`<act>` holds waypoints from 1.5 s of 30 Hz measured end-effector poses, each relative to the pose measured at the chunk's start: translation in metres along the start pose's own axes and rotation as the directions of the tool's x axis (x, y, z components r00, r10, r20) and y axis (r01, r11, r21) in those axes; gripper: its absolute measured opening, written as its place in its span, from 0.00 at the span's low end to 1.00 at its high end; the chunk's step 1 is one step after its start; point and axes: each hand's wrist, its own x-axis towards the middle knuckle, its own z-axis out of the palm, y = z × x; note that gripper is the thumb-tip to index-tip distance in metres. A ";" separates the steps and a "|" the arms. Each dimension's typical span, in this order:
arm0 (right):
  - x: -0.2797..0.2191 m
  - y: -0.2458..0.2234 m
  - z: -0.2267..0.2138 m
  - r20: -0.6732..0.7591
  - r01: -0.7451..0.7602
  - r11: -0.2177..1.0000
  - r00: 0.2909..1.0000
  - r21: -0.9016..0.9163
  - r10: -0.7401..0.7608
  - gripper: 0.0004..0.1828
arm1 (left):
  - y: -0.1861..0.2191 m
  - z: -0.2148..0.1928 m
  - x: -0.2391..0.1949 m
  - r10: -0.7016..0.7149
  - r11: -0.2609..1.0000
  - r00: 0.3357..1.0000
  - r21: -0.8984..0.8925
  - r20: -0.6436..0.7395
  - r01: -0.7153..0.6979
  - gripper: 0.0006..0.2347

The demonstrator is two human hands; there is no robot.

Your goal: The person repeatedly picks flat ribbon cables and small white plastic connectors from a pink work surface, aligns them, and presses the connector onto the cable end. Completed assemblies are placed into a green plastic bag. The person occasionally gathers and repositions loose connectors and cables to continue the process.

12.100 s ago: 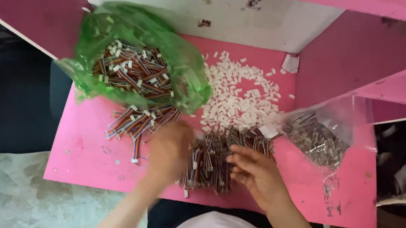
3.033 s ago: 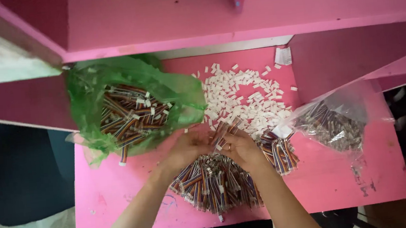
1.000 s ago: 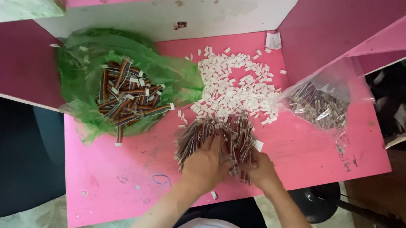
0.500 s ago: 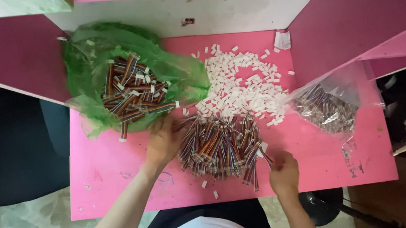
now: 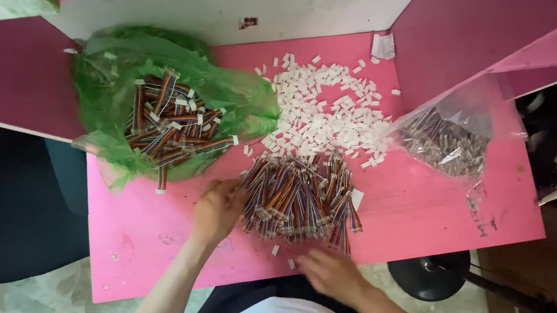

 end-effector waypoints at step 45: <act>0.190 0.096 -0.130 -0.434 -0.374 0.671 0.545 0.640 0.717 0.32 | -0.060 0.015 0.021 0.051 0.989 0.999 -0.137 0.010 -0.049 0.08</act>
